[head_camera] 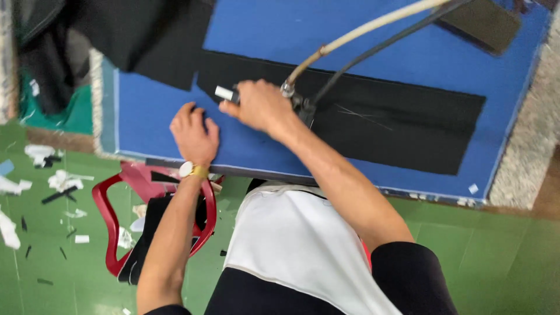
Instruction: The person irons a black fabric piece on a blue work surface. They then cut a white strip of material using scissors and place it on the black fabric, ironing it down to secure it.
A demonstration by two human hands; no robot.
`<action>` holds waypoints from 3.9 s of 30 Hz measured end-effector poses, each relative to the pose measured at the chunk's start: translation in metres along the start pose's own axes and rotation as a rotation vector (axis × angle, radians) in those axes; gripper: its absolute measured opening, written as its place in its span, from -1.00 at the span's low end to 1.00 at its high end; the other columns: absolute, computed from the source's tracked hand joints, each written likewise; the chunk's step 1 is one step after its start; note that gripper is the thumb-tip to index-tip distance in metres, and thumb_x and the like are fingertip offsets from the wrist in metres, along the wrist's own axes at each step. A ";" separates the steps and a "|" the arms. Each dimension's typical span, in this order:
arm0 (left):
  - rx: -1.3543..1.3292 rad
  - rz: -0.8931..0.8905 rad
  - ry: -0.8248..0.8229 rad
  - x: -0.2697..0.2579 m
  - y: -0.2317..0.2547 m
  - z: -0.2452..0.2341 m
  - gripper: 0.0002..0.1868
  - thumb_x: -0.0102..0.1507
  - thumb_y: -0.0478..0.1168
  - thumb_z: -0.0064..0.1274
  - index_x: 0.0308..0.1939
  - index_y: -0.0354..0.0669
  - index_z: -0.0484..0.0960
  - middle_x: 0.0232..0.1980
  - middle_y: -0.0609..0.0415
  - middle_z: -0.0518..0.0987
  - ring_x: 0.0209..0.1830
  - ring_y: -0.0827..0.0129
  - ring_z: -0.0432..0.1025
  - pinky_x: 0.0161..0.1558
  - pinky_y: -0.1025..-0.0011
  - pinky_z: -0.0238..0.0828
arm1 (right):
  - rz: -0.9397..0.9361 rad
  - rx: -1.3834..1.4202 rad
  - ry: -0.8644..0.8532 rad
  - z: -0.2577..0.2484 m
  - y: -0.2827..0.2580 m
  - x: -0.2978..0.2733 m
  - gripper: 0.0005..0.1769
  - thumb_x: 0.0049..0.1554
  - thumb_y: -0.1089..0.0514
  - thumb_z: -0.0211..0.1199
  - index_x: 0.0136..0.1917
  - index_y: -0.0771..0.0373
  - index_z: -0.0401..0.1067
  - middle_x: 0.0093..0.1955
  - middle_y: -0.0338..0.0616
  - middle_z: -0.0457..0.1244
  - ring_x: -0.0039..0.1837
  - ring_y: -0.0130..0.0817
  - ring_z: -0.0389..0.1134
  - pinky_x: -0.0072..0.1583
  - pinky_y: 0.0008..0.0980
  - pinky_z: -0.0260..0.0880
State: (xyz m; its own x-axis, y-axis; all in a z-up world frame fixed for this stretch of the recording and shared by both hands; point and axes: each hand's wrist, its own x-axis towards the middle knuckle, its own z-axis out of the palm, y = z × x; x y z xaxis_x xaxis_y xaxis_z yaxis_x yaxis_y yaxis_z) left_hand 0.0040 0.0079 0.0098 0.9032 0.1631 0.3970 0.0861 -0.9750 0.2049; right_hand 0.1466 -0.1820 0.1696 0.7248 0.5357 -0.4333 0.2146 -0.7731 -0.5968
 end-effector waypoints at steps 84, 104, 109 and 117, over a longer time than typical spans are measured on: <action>0.051 0.182 -0.054 0.134 0.182 0.040 -0.83 0.31 -0.18 0.14 -0.05 -0.07 0.71 -0.07 -0.01 0.68 0.00 0.17 0.58 0.10 0.26 0.44 | 0.651 0.162 0.342 -0.219 0.455 -0.227 -0.19 0.28 -0.46 0.07 0.03 0.40 0.54 -0.25 0.24 0.35 -0.19 0.11 0.45 -0.19 0.04 0.39; 0.114 1.236 0.184 0.360 0.418 0.084 -0.86 0.45 -0.27 -0.04 0.03 -0.22 0.54 0.13 -0.17 0.50 0.21 0.03 0.38 0.19 0.14 0.36 | 0.741 0.019 0.129 -0.248 0.448 -0.202 -0.28 0.23 -0.49 -0.04 -0.13 0.22 0.42 -0.35 0.00 0.29 -0.27 -0.06 0.32 -0.18 -0.22 0.20; -0.035 1.162 0.132 0.379 0.409 0.127 -0.92 0.42 -0.30 -0.07 -0.15 -0.18 0.52 0.00 -0.17 0.54 0.10 -0.01 0.44 0.14 0.13 0.34 | 0.754 0.031 0.105 -0.246 0.457 -0.200 -0.31 0.23 -0.49 -0.04 -0.15 0.17 0.42 -0.43 -0.09 0.20 -0.36 -0.16 0.27 -0.24 -0.26 0.16; -0.496 0.042 -0.149 0.445 0.347 0.242 -0.54 0.23 -0.13 -0.04 0.18 -0.21 0.54 0.05 -0.22 0.56 0.06 -0.08 0.40 0.13 0.05 0.27 | 0.768 0.064 0.053 -0.250 0.459 -0.199 -0.31 0.18 -0.50 -0.06 0.14 0.08 0.46 -0.40 -0.16 0.23 -0.37 -0.26 0.24 -0.27 -0.31 0.18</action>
State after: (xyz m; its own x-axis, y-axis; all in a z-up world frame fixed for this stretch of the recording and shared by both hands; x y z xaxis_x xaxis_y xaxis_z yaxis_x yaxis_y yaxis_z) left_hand 0.5375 -0.2942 0.0410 0.9549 0.0666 0.2895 -0.1286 -0.7857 0.6051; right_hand 0.2643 -0.7286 0.1508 0.6859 -0.1619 -0.7095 -0.3987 -0.8992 -0.1802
